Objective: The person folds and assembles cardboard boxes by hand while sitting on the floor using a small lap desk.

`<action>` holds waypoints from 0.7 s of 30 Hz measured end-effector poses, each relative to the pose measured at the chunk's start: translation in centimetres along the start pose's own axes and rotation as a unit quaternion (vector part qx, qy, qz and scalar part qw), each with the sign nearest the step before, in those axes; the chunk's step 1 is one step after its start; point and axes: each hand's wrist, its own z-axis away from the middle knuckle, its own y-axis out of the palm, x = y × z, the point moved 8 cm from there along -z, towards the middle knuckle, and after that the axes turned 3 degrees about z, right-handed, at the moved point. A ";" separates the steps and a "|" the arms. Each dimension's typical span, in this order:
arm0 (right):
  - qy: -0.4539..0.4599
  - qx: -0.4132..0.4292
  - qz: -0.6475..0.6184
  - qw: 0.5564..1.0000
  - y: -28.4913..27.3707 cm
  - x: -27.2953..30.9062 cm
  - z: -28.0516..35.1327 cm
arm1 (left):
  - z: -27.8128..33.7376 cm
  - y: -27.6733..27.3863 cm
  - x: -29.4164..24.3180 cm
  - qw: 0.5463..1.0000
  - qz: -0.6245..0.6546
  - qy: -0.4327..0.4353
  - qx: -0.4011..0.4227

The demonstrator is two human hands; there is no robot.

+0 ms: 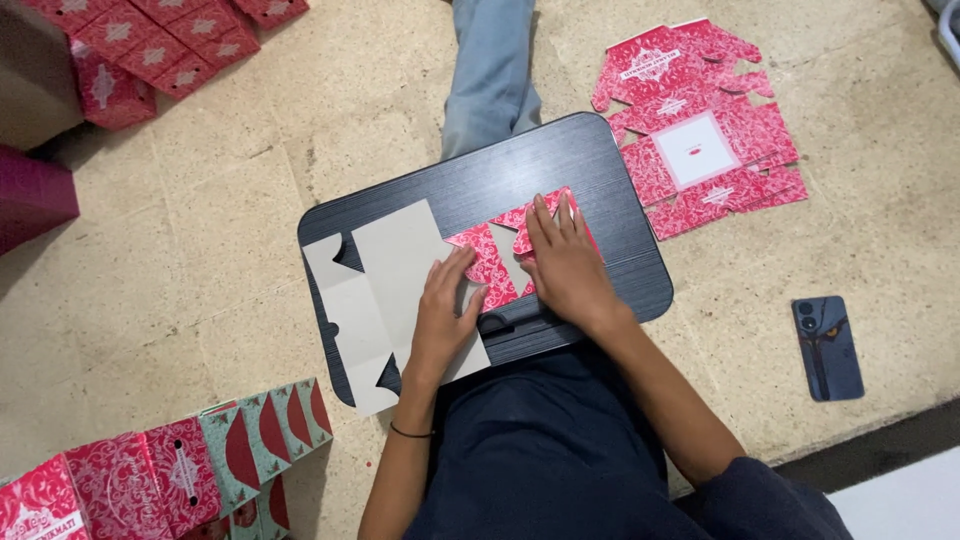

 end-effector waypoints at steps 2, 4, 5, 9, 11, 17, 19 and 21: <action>0.002 -0.013 0.017 1.000 1.2 0.7 0.8 | 0.2 0.0 -0.4 1.000 0.000 -0.009 -0.007; 0.002 -0.027 0.034 0.999 2.1 1.0 1.2 | 0.2 0.0 -0.4 1.000 -0.002 -0.019 -0.015; -0.006 -0.037 0.025 0.999 2.3 1.0 1.3 | 0.1 0.3 -0.3 0.999 -0.030 -0.016 -0.004; -0.003 -0.030 -0.008 0.999 2.6 1.5 1.6 | 0.4 0.9 -0.1 0.995 -0.096 0.001 0.016; 0.005 -0.026 0.005 1.000 1.9 2.4 2.1 | 0.7 0.7 -0.9 0.993 -0.117 0.004 0.025; 0.004 -0.025 -0.005 1.000 2.7 2.0 2.2 | 1.6 0.5 -1.5 0.981 -0.161 0.010 0.104; -0.006 -0.030 -0.018 0.999 2.6 1.9 2.0 | 1.9 -0.1 -1.7 0.979 -0.161 0.009 0.123; -0.004 -0.031 -0.030 0.999 2.5 1.8 2.0 | 2.7 -0.6 -2.1 0.977 -0.130 -0.010 0.172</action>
